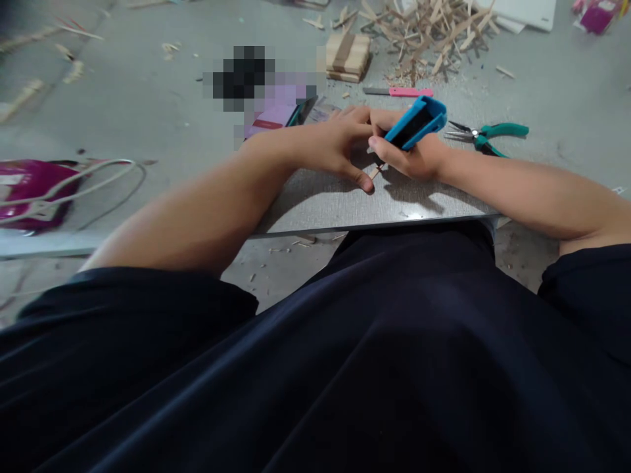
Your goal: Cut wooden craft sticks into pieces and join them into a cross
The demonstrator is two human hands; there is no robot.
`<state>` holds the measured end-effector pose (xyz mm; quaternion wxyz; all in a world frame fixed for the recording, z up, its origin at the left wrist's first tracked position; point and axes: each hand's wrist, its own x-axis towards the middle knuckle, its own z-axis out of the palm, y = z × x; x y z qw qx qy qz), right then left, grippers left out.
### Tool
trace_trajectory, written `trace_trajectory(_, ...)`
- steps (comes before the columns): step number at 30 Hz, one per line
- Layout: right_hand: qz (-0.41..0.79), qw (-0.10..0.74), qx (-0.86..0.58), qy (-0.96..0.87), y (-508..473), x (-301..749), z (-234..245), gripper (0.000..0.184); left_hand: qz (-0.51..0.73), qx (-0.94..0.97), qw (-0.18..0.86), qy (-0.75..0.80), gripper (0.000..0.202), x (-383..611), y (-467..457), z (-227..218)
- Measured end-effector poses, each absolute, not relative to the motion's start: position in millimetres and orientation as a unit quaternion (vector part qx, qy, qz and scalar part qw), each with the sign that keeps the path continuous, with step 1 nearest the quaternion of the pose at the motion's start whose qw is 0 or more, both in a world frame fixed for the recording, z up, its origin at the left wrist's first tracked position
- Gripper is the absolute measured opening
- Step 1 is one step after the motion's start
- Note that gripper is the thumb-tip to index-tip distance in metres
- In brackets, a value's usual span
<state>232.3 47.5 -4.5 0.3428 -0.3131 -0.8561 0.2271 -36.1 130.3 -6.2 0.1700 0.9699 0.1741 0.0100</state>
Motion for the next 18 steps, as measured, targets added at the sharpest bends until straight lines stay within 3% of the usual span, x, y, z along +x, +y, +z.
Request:
trace_trajectory(5,0.261,0.366,-0.327,-0.831,55,235,-17,0.072,-0.025,0.957,0.172,0.232,0.138,-27,116,6)
trace_trajectory(18,0.272,0.44,-0.331,-0.789,50,236,-27,0.084,0.091,0.947,0.204,0.231,0.101,-29,125,-10)
